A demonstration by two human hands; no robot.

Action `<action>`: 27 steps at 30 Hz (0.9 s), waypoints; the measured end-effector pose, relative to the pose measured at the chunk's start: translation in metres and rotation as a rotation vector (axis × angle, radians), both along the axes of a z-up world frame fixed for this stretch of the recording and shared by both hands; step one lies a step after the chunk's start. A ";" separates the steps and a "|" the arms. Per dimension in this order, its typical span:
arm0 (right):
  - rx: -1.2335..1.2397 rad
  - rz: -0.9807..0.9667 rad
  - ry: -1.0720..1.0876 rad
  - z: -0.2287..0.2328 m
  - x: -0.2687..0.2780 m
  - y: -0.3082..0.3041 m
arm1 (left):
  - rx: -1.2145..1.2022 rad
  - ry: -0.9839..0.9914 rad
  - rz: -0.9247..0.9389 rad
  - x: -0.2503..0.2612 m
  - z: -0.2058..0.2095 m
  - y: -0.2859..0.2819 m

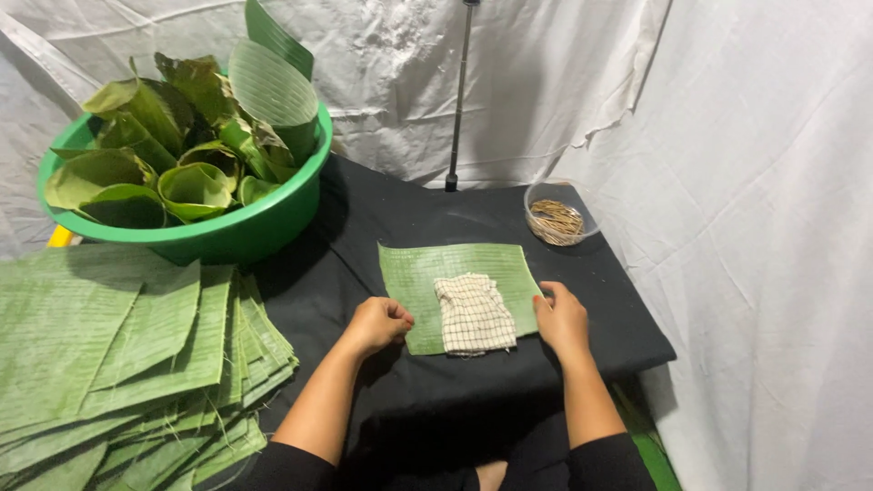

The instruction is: Wiping banana leaves with a cloth and folding them into cones secured with wooden sticks

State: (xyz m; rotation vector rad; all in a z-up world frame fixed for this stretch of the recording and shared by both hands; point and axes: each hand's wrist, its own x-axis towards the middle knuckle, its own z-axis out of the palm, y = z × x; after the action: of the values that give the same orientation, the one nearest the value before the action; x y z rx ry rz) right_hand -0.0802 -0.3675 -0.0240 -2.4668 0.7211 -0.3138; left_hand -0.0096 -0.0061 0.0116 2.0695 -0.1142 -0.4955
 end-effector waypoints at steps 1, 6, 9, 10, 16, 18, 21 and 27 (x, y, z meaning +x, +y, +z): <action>0.000 0.001 0.004 0.001 -0.003 0.000 | 0.000 0.004 0.001 -0.001 -0.005 -0.002; -0.149 0.099 -0.080 0.012 -0.020 0.016 | 0.721 -0.600 -0.011 -0.045 0.059 -0.024; -0.150 0.142 -0.124 0.028 -0.028 0.026 | 0.631 -0.835 -0.031 -0.074 0.069 -0.079; -0.147 0.152 -0.124 0.027 -0.027 0.024 | 0.637 -0.832 -0.023 -0.081 0.080 -0.095; -0.208 0.166 -0.108 0.021 -0.027 0.021 | 0.566 -0.395 -0.203 -0.089 0.091 -0.140; -0.207 0.159 -0.116 0.016 -0.025 0.019 | 0.542 -0.382 -0.193 -0.091 0.092 -0.137; -0.183 0.157 -0.102 0.016 -0.024 0.017 | 0.555 -0.522 -0.097 -0.074 0.053 -0.127; -0.184 0.150 -0.102 0.017 -0.025 0.019 | 0.651 -0.587 -0.003 -0.069 0.042 -0.070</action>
State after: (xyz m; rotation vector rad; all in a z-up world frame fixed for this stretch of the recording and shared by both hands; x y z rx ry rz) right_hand -0.1055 -0.3487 -0.0072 -2.6378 0.4799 -0.4634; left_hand -0.0789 -0.0766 0.0538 2.8042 -0.3348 0.1199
